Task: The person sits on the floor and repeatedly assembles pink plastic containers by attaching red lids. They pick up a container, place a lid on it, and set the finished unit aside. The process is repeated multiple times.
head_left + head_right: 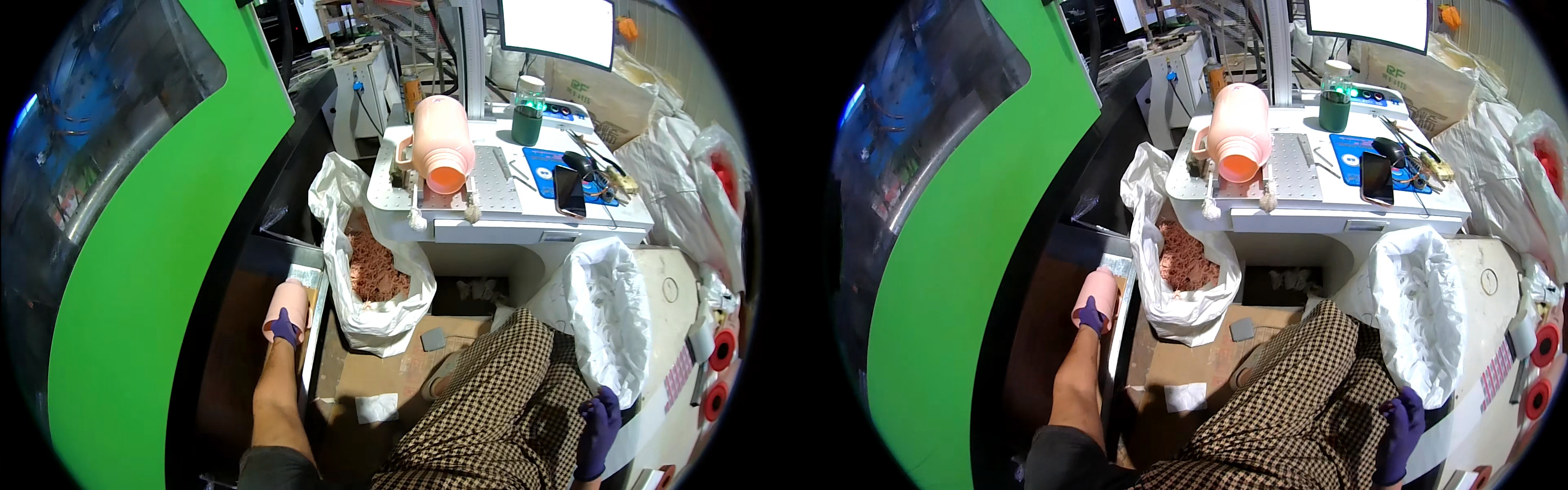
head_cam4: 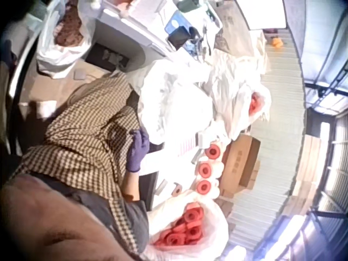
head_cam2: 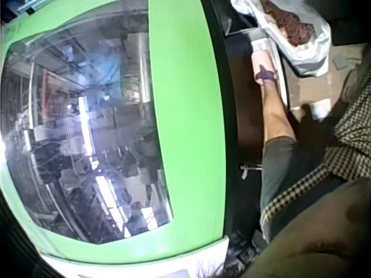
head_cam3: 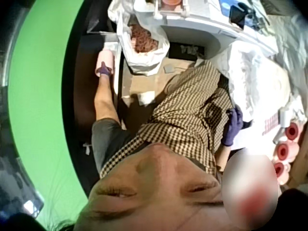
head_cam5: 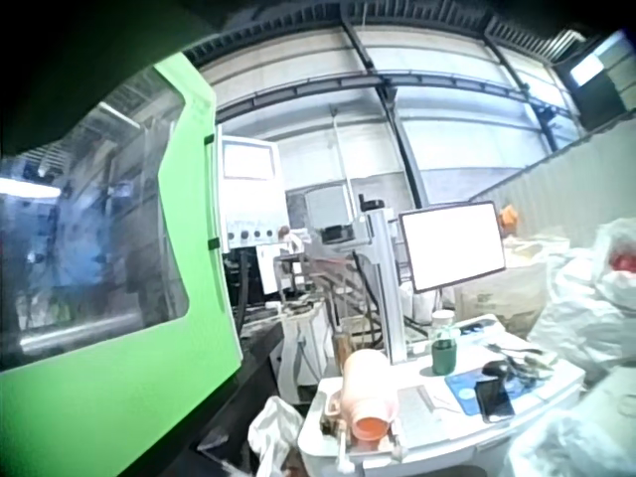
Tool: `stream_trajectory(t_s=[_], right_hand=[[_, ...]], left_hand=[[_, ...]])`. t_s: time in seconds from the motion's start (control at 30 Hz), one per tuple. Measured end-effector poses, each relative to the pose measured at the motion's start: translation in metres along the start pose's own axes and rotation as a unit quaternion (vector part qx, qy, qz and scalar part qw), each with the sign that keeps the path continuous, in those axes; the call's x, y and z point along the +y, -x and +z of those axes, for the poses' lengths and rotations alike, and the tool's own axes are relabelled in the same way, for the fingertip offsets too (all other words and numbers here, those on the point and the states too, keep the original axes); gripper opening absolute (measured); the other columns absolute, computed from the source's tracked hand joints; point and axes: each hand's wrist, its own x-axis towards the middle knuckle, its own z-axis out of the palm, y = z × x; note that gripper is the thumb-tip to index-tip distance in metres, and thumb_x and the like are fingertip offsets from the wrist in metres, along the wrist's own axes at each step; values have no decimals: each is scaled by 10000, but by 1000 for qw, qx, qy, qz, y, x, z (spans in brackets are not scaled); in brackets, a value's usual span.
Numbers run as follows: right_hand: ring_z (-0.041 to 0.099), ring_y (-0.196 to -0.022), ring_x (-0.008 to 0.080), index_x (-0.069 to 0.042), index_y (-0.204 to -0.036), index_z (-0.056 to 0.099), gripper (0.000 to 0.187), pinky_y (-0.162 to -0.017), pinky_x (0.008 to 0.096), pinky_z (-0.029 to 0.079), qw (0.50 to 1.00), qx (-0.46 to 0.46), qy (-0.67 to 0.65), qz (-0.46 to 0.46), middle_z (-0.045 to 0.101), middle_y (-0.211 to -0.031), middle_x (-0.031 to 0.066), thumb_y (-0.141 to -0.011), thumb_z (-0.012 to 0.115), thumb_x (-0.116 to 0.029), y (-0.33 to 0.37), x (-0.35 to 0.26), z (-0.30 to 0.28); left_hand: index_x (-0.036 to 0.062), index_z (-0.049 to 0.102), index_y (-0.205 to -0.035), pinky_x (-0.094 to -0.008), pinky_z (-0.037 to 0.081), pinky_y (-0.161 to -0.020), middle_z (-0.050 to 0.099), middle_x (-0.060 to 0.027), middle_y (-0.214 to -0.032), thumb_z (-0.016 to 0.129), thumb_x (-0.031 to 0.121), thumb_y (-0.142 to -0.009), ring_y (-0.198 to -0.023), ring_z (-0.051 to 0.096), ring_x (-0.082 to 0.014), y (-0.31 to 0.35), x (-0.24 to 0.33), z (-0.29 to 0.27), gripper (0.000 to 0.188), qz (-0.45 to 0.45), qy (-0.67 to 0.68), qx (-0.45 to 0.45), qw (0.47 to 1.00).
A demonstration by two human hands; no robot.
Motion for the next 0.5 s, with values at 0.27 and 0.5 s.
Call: stream_trajectory(t_s=[0.27, 0.5], right_hand=[[587, -881, 110, 15, -1215, 600, 295, -782, 239, 477, 982, -173, 78, 25, 606, -999, 34, -921, 619, 0, 12, -16, 58], [532, -1237, 238, -19, -1548, 282, 1074, -1061, 374, 447, 931, -357, -42, -63, 496, -1398, 158, -710, 904, -272, 6, -14, 112]], left_hand=[[-90, 592, -1261, -324, 510, -857, 666, -92, -1139, 662, 153, -976, -987, 628, -201, 332, 70, 29, 381, 303, -37, -138, 942], [50, 352, -1543, -409, 326, -1179, 406, -132, -1564, 632, 181, -994, -1417, 400, -259, 409, 31, -10, 630, 303, -217, -512, 774]])
